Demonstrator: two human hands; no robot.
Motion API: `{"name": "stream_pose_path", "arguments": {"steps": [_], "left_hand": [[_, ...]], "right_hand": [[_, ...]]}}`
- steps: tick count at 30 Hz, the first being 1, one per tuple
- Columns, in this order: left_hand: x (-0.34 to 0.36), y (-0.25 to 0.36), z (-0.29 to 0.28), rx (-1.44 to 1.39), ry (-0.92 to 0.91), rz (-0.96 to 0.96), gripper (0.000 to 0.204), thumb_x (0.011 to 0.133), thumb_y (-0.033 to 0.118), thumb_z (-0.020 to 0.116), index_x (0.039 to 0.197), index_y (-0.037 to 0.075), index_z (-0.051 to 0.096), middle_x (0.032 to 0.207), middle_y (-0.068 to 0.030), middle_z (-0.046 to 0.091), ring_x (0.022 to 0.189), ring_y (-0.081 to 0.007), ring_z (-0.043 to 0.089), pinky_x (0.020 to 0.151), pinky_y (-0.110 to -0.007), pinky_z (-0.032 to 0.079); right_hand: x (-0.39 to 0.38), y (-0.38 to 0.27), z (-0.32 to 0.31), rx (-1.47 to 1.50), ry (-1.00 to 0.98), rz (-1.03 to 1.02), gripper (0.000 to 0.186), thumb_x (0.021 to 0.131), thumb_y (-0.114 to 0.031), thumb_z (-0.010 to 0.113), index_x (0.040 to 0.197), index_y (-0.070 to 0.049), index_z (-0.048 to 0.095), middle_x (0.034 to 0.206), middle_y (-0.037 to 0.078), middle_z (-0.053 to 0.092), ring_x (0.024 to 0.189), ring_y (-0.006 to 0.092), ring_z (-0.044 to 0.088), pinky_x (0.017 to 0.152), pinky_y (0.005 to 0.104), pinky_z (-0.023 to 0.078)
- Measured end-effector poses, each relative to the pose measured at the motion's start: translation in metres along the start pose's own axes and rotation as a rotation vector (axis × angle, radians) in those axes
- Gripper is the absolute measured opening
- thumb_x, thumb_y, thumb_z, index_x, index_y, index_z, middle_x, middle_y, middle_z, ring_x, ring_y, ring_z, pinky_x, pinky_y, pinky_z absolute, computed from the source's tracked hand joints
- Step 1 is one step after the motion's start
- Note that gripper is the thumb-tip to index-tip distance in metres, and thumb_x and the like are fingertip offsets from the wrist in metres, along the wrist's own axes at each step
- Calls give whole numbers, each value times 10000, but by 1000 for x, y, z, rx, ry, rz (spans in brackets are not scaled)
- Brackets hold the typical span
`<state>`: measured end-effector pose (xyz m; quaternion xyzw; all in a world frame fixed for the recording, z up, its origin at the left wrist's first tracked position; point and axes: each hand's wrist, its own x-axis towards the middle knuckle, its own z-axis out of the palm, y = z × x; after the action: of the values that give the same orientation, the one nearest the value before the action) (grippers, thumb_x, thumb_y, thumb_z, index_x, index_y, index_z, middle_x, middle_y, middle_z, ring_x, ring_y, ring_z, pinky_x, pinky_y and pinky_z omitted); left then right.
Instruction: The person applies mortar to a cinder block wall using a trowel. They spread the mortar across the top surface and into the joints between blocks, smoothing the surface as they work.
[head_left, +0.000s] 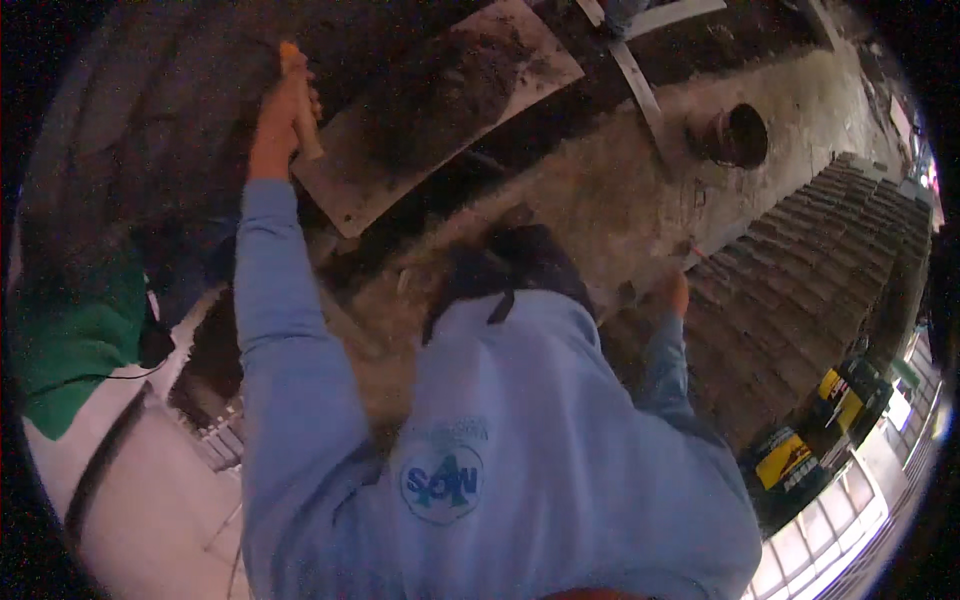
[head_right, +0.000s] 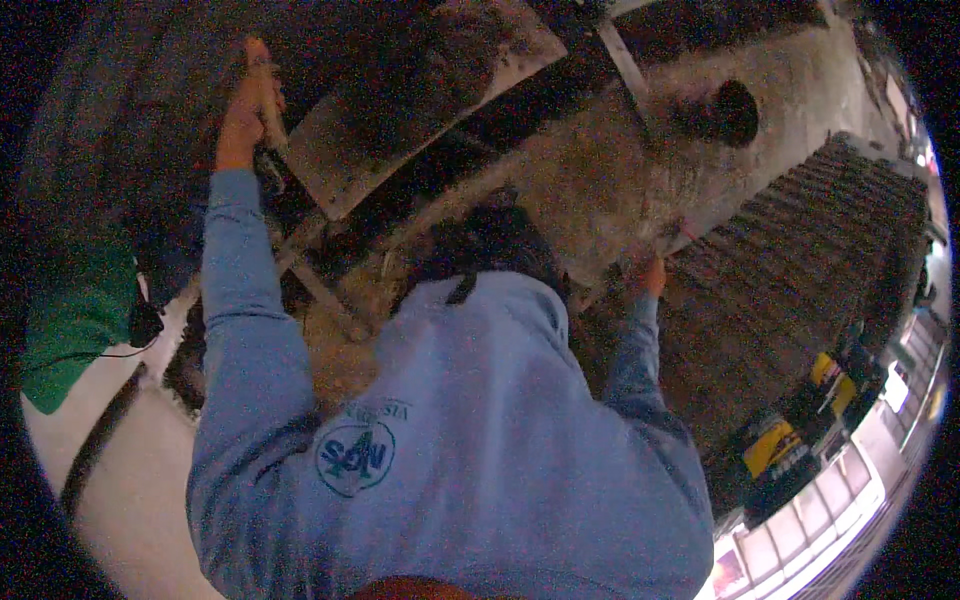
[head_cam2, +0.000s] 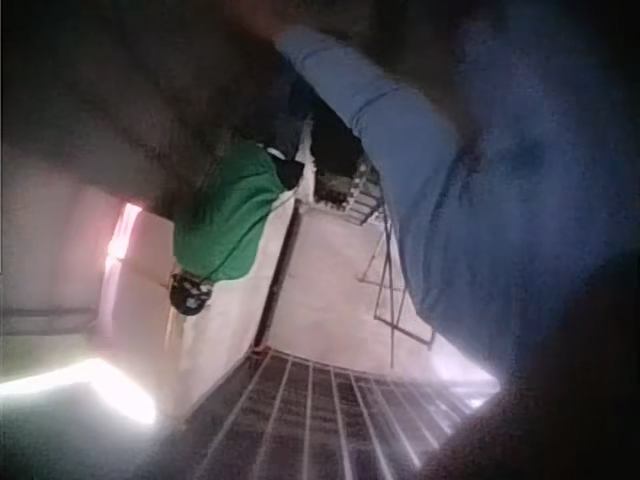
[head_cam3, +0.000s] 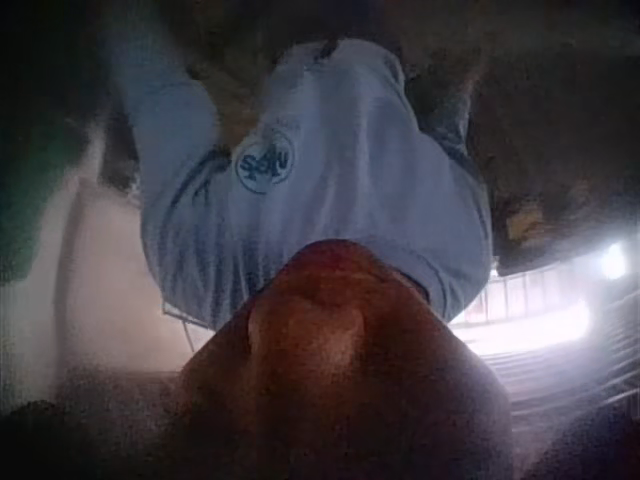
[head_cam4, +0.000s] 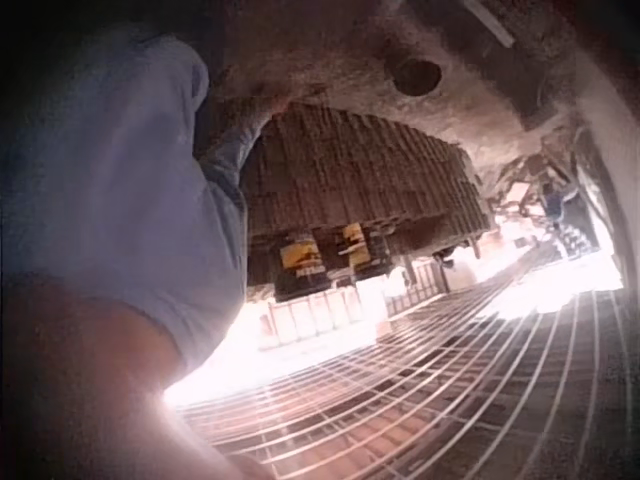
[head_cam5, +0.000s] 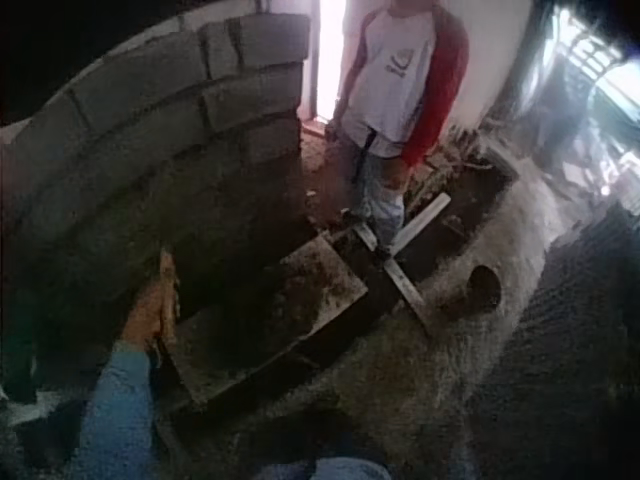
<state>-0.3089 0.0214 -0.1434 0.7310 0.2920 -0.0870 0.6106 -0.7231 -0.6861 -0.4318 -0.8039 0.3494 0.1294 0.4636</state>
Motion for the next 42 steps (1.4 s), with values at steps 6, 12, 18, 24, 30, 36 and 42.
{"name": "stream_pose_path", "arguments": {"steps": [6, 12, 18, 24, 30, 36, 42], "left_hand": [[-38, -256, 135, -108, 122, -426, 609, 894, 666, 555, 1034, 77, 616, 773, 16, 572, 645, -99, 551, 556, -259, 431], [-69, -526, 192, 101, 161, -777, 807, 833, 852, 363, 873, 92, 630, 575, -16, 446, 496, -163, 433, 458, -360, 311], [-5, -652, 282, 148, 166, -822, 877, 882, 803, 334, 1231, 45, 604, 774, -48, 552, 602, -152, 489, 527, -354, 384], [149, -645, 342, -43, 199, -745, 787, 876, 800, 369, 833, 40, 567, 610, -43, 491, 500, -156, 469, 485, -327, 416], [157, -617, 344, -86, 233, -748, 788, 853, 813, 407, 796, 41, 557, 591, -60, 495, 470, -164, 482, 459, -333, 408], [115, -578, 290, 16, 188, -637, 836, 808, 857, 412, 824, 35, 563, 575, -63, 509, 485, -174, 525, 478, -339, 432], [60, -418, 210, 276, 46, -596, 868, 810, 871, 371, 890, 47, 631, 522, -45, 498, 469, -166, 503, 484, -337, 402]], "right_hand": [[45, -107, -4, -140, -334, -117, 443, 942, -193, 556, 1357, -47, 505, 1316, 120, 587, 1217, 269, 559, 984, 375, 463], [106, -158, 184, 190, -873, 13, 441, 977, -204, 572, 1391, -73, 493, 1382, 98, 545, 1253, 237, 537, 1003, 359, 451], [177, -71, 277, -61, -932, 222, 467, 945, -134, 582, 1401, -95, 493, 1420, 100, 519, 1298, 228, 498, 1044, 366, 425], [186, -61, 282, 51, -1061, 295, 501, 935, -58, 522, 1430, -71, 446, 1385, 81, 539, 1264, 202, 507, 1004, 336, 441], [182, -56, 286, 100, -987, 351, 480, 935, -55, 505, 1413, -84, 471, 1393, 88, 542, 1300, 216, 495, 1038, 343, 427], [178, -64, 287, 310, -860, 402, 477, 943, -131, 537, 1411, -81, 465, 1395, 96, 541, 1222, 238, 563, 1008, 367, 457], [141, -120, 284, 555, -651, 270, 478, 936, -274, 578, 1364, -78, 497, 1333, 115, 577, 1157, 245, 604, 950, 385, 493]]}}
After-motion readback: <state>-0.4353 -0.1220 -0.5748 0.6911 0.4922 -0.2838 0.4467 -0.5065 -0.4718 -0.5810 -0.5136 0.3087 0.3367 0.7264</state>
